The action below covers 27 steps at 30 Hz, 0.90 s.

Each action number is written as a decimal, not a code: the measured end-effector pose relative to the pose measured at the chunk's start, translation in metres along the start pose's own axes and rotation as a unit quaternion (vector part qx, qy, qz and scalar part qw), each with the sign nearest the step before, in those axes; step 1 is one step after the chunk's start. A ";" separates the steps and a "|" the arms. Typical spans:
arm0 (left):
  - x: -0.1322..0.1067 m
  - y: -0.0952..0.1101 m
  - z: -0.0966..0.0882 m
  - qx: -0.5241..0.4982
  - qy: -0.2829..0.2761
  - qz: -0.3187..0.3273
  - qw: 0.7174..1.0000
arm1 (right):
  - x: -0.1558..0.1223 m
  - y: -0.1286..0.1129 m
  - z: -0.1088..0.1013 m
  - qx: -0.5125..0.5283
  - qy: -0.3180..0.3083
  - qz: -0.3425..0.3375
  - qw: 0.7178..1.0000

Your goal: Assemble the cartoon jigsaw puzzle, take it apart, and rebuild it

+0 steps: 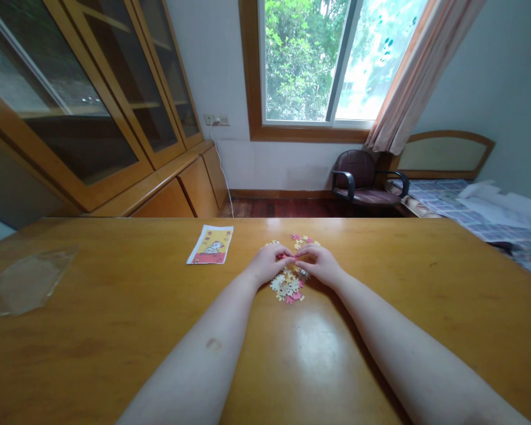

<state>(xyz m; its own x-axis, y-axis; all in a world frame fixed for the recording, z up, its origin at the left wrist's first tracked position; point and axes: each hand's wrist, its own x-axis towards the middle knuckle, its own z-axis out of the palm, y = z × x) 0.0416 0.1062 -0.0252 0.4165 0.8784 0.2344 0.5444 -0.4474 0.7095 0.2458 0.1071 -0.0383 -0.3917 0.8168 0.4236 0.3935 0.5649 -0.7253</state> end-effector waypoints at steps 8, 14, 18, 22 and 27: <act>0.000 -0.001 0.001 -0.003 -0.006 -0.008 1.000 | 0.000 -0.002 -0.001 -0.007 0.000 0.001 1.000; -0.001 0.002 0.000 0.002 -0.011 -0.010 1.000 | 0.000 -0.002 -0.001 0.000 -0.006 0.003 1.000; -0.001 0.002 0.000 0.002 -0.011 -0.009 1.000 | 0.000 -0.002 -0.001 0.005 -0.005 0.004 1.000; -0.001 0.002 0.001 0.006 -0.005 -0.003 1.000 | -0.001 0.000 0.000 -0.002 0.000 0.006 1.000; -0.001 0.003 0.000 -0.008 -0.013 -0.020 1.000 | 0.000 0.001 0.001 -0.007 -0.003 0.000 1.000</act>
<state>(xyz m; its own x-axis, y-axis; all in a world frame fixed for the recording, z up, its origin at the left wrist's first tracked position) 0.0428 0.1034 -0.0232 0.4137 0.8905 0.1894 0.5490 -0.4100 0.7284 0.2456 0.1074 -0.0399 -0.3962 0.8165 0.4200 0.4053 0.5660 -0.7179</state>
